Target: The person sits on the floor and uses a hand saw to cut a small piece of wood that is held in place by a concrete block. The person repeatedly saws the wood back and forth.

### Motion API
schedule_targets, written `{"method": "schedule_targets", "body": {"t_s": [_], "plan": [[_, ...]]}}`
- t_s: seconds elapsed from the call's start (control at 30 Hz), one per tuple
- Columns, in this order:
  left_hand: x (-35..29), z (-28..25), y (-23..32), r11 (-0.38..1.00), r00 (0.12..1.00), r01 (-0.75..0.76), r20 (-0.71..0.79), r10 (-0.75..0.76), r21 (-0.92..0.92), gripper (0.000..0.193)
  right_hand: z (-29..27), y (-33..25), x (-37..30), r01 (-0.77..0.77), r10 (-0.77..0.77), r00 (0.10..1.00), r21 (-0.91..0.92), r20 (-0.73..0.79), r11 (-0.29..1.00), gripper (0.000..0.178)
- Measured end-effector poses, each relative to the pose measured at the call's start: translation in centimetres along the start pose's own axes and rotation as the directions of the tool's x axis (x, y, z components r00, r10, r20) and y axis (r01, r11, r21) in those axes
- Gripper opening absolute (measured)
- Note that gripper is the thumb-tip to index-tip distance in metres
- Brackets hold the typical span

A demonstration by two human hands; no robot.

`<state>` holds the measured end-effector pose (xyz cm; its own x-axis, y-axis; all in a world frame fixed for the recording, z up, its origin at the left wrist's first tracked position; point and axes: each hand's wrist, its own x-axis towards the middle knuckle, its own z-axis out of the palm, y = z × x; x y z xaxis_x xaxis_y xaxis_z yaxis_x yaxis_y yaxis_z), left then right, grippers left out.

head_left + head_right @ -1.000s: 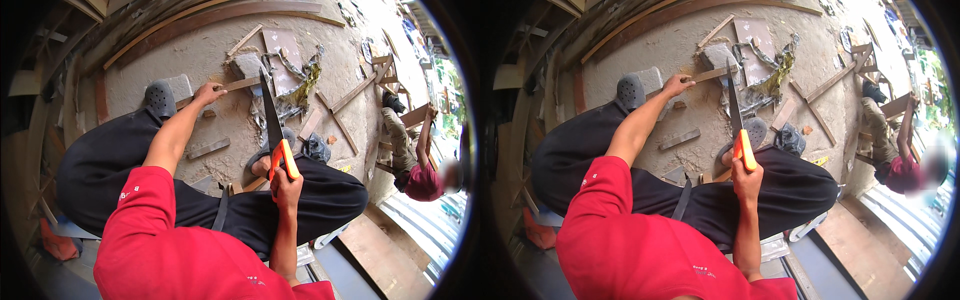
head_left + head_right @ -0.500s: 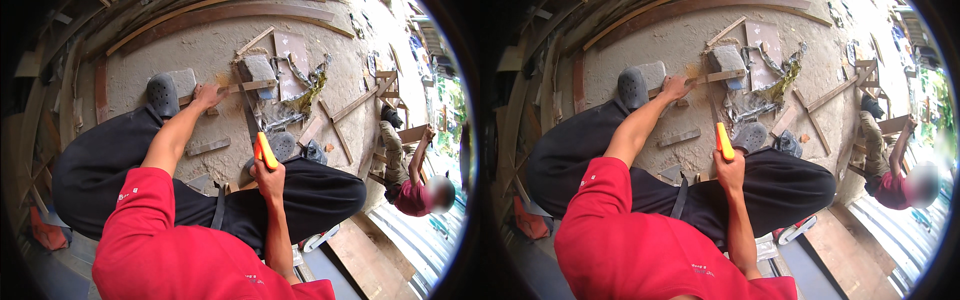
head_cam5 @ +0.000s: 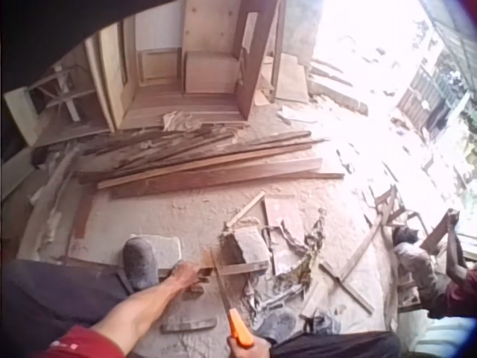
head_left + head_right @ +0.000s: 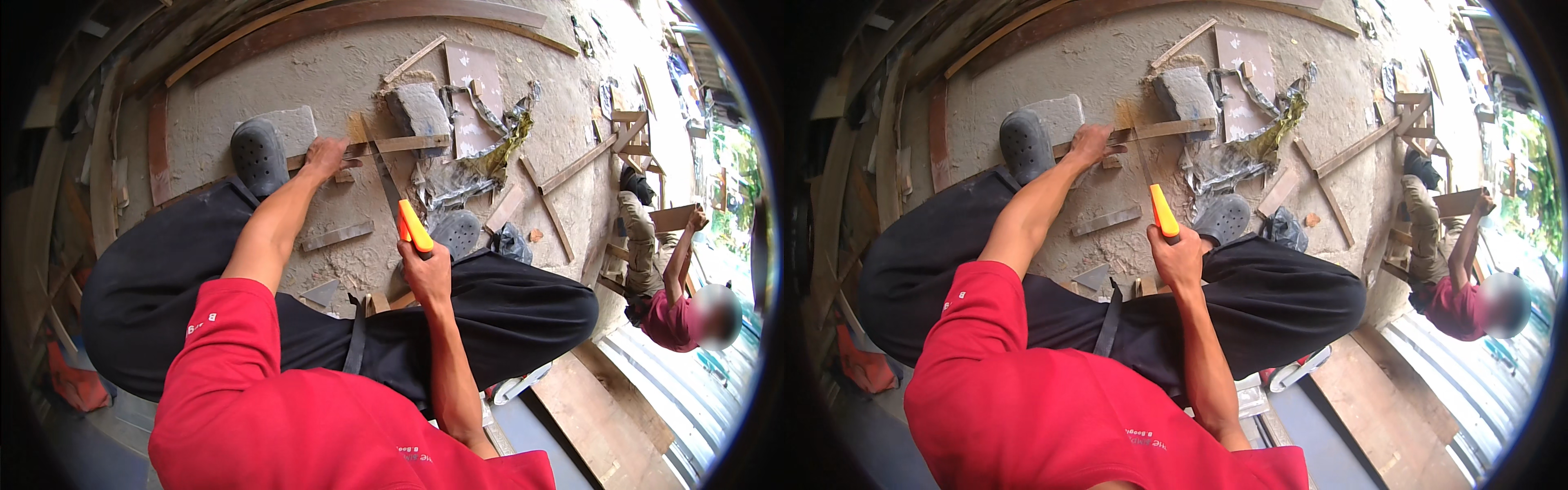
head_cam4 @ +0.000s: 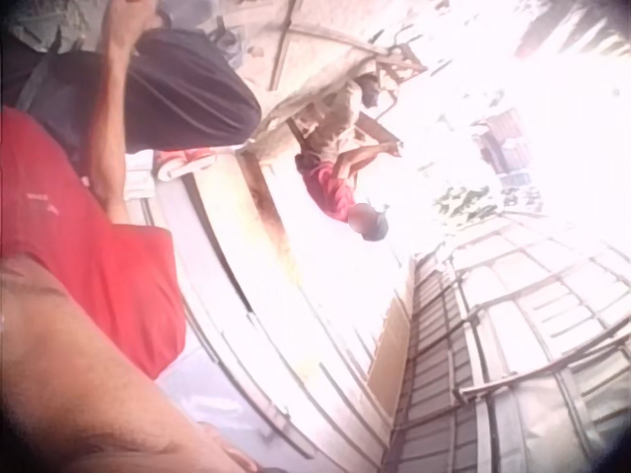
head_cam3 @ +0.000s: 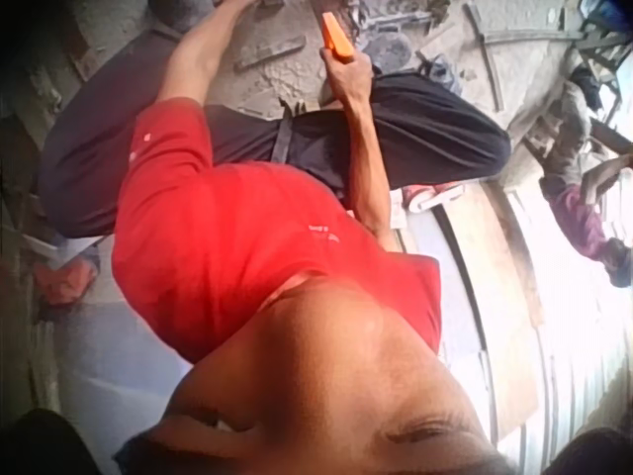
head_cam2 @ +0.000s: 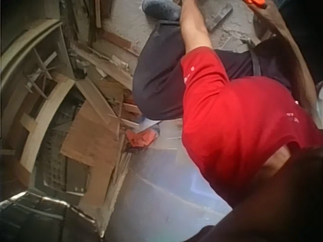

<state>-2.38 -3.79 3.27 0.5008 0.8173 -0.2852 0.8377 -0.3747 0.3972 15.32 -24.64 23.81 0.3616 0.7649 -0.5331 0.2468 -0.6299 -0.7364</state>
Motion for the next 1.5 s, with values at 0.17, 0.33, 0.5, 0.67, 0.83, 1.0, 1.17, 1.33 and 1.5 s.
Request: {"method": "schedule_targets", "body": {"t_s": [0.17, 0.33, 0.5, 0.67, 0.83, 1.0, 1.17, 1.33, 1.5], "plan": [[1.3, 0.9, -1.0, 1.0, 1.0, -0.021, 0.0, 0.021, 0.018, 0.051, -0.1, -1.1, 0.4, 0.089, -0.089, 0.996, -0.048, 0.018, 0.995, 0.03], [2.8, 1.1, 0.3, 0.999, 0.997, 0.028, 0.067, -0.03, 0.038, 0.031, -0.1, -1.8, 0.6, 0.12, -0.121, 0.993, -0.069, -0.008, 0.99, 0.028], [4.1, 2.1, 0.8, 0.989, 0.988, 0.141, 0.06, -0.144, 0.041, 0.026, -0.3, -1.6, 1.5, 0.147, -0.148, 0.989, -0.095, -0.001, 0.984, 0.028], [4.9, 1.9, 0.8, 0.985, 0.983, 0.174, 0.051, -0.174, 0.009, 0.027, -0.3, -1.1, 2.7, 0.142, -0.139, 0.99, -0.114, 0.034, 0.983, 0.027], [5.5, 1.9, 0.4, 0.977, 0.974, 0.211, 0.079, -0.212, 0.027, 0.03, -0.2, -1.3, 3.1, 0.11, -0.109, 0.994, -0.084, 0.02, 0.99, 0.027], [5.5, 0.7, 0.6, 0.969, 0.963, 0.249, 0.101, -0.248, 0.007, 0.032, -0.2, -3.5, 2.1, 0.061, -0.059, 0.998, -0.106, 0.014, 0.993, 0.028], [5.8, 0.6, -1.5, 0.959, 0.947, 0.284, 0.155, -0.281, 0.007, 0.034, 2.2, -3.5, 1.9, 0.114, -0.118, 0.992, -0.119, -0.033, 0.986, 0.029], [7.3, 1.0, -2.4, 0.977, 0.972, 0.211, 0.103, -0.21, 0.008, 0.031, 3.1, -2.8, 4.1, 0.027, -0.027, 1.0, -0.119, -0.001, 0.993, 0.034], [6.1, 0.6, -3.2, 0.962, 0.959, 0.269, 0.083, -0.271, 0.035, 0.028, 2.1, -6.1, 1.3, 0.075, -0.073, 0.997, -0.225, 0.02, 0.971, 0.036]]}}
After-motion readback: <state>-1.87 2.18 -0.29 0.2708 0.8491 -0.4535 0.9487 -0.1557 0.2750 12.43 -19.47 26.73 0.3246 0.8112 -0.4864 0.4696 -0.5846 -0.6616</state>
